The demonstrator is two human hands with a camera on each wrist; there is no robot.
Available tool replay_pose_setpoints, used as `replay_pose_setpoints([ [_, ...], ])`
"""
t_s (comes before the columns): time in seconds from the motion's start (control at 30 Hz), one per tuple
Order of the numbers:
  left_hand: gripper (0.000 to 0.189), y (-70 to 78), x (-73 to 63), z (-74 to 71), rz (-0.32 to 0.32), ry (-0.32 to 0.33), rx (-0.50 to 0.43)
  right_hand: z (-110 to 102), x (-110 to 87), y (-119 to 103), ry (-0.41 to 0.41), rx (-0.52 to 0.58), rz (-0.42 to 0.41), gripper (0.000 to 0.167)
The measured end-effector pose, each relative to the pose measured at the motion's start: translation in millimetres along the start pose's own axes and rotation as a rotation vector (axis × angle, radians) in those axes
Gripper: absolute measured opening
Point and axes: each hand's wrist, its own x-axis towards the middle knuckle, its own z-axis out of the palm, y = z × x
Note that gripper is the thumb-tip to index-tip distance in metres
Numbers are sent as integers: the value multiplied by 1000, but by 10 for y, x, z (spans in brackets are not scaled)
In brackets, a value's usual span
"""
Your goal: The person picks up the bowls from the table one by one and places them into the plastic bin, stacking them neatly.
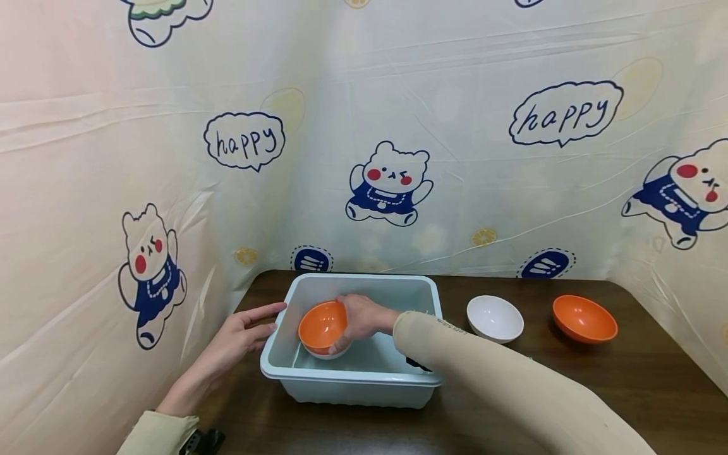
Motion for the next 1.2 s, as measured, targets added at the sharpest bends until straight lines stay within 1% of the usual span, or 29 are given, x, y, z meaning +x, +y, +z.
replay_pose_setpoints([
  [0.23, 52, 1, 8, -4, 3, 3, 5, 3, -5, -11, 1, -2, 4, 94],
  [0.43, 52, 30, 6, -1, 9, 2, 8, -7, -10, -5, -7, -7, -20, 88],
  [0.53, 52, 41, 2, 2, 7, 2, 13, -5, -8, 0, -11, -10, -25, 88],
  [0.8, 52, 30, 0, 8, -4, 3, 14, 19, -26, -5, -19, -73, -24, 93],
  [1.0, 52, 26, 6, -6, -1, 3, 27, 19, -40, -14, -37, -15, -7, 92],
  [1.17, 52, 26, -3, -6, -5, 1, 19, 11, -40, -28, -55, -38, -7, 91],
  [1.2, 52, 26, -4, -7, -5, 1, 16, 32, -11, -5, -52, -51, -10, 92],
])
